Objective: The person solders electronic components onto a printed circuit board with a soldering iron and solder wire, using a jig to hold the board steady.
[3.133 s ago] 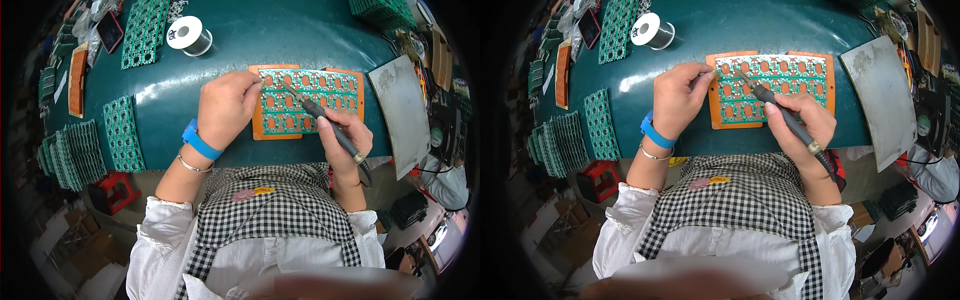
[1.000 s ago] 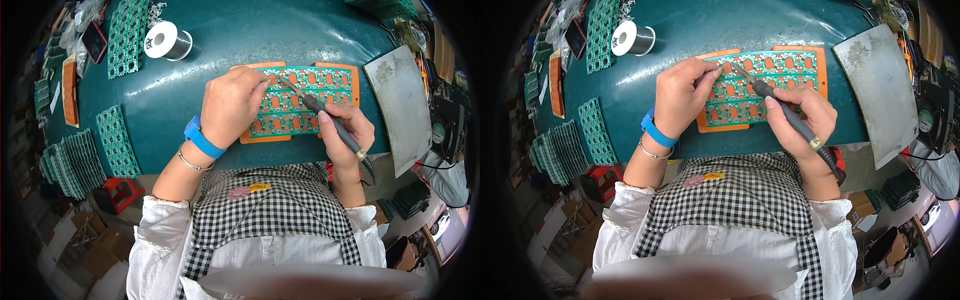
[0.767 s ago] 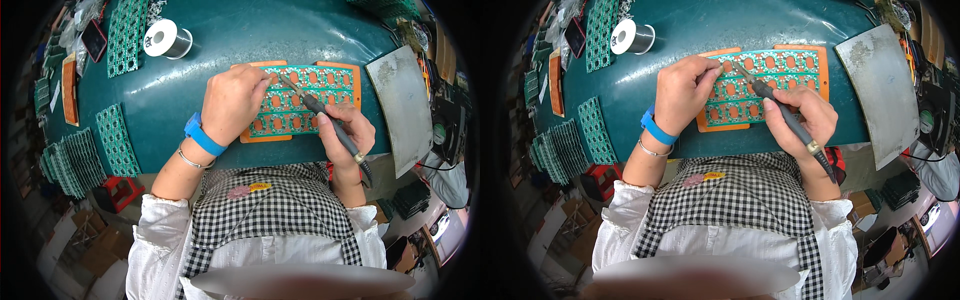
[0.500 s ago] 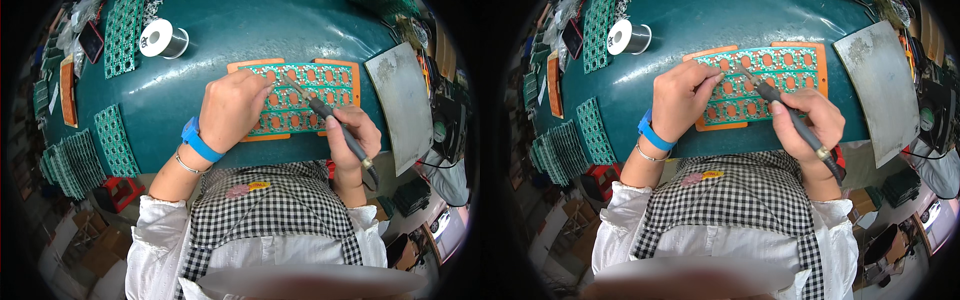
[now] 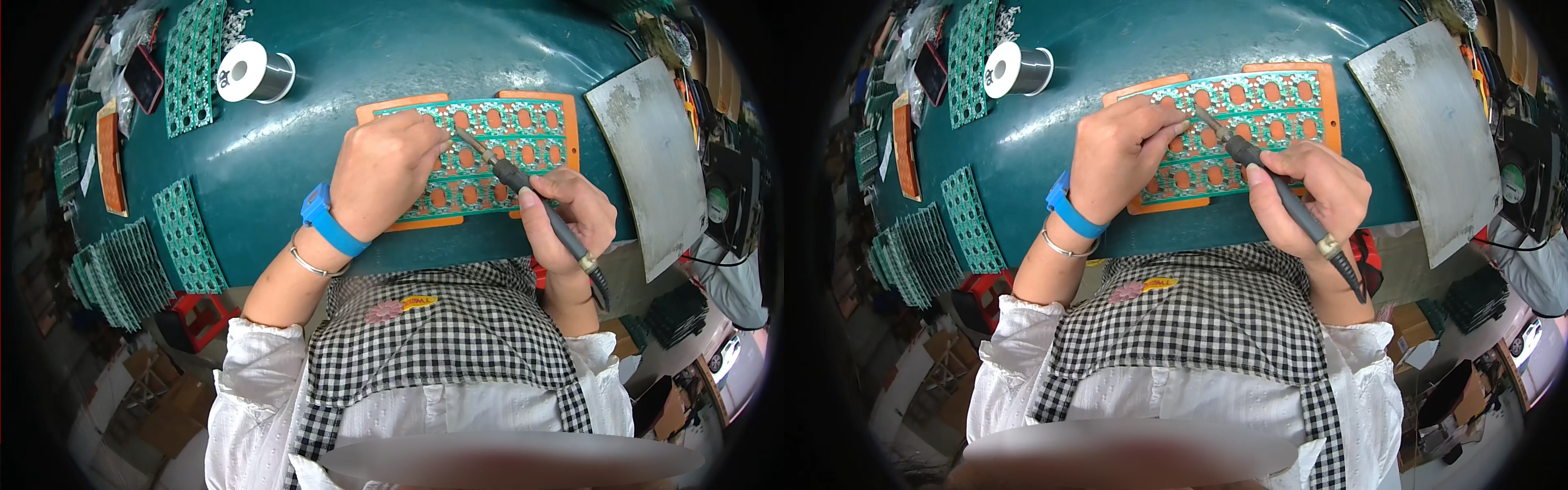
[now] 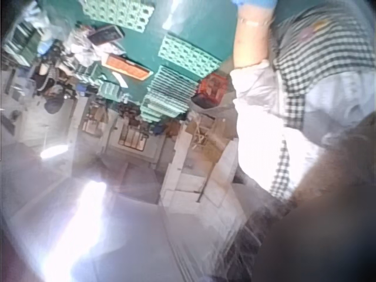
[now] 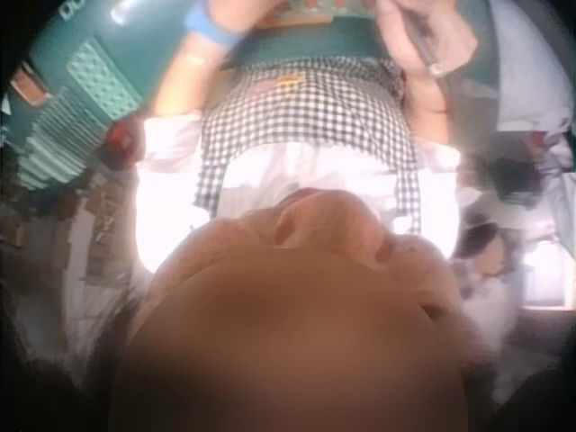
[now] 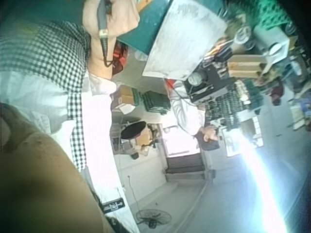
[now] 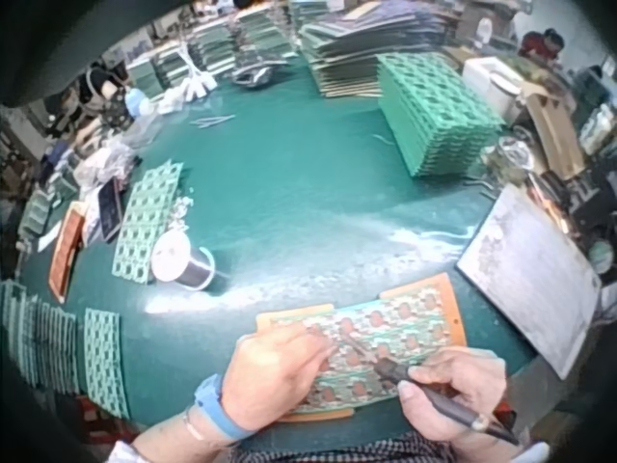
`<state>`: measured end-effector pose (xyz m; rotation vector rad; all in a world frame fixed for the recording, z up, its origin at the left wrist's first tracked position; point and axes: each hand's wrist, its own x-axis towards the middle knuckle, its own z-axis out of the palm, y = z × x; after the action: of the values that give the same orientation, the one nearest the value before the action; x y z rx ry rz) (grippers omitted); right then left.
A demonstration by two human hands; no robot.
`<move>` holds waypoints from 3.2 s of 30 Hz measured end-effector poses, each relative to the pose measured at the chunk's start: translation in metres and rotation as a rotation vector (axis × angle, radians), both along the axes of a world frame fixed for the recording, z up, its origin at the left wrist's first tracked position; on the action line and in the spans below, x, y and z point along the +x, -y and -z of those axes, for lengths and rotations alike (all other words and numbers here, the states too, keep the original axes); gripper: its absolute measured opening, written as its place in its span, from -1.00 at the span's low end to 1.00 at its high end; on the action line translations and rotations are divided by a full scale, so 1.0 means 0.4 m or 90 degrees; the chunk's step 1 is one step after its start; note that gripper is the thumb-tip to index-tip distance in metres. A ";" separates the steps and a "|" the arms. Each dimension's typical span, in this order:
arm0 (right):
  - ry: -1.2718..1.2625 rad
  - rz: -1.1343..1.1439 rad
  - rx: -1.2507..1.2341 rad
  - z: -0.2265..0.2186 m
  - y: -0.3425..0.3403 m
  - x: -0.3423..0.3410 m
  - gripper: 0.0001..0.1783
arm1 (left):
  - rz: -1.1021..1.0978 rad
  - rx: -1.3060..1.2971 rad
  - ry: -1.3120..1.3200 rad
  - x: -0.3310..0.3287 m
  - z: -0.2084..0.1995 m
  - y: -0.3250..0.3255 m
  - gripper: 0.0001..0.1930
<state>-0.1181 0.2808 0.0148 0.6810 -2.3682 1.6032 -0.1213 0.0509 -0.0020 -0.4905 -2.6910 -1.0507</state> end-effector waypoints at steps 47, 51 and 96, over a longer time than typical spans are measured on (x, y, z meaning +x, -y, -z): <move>0.019 0.020 -0.056 0.017 -0.074 -0.017 -0.88 | 0.022 -0.080 -0.028 -0.024 -0.017 -0.073 -0.94; 0.045 0.081 -0.134 0.026 -0.070 -0.008 -0.89 | 0.011 -0.014 -0.035 -0.014 -0.017 -0.064 -0.92; 0.083 0.063 -0.148 0.026 -0.090 -0.044 -0.91 | -0.021 -0.014 0.001 -0.058 -0.023 -0.087 -0.95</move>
<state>-0.1358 0.3170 0.0045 0.4200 -2.2111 1.8900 -0.1443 0.0855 0.0074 -0.4469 -2.7053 -1.0154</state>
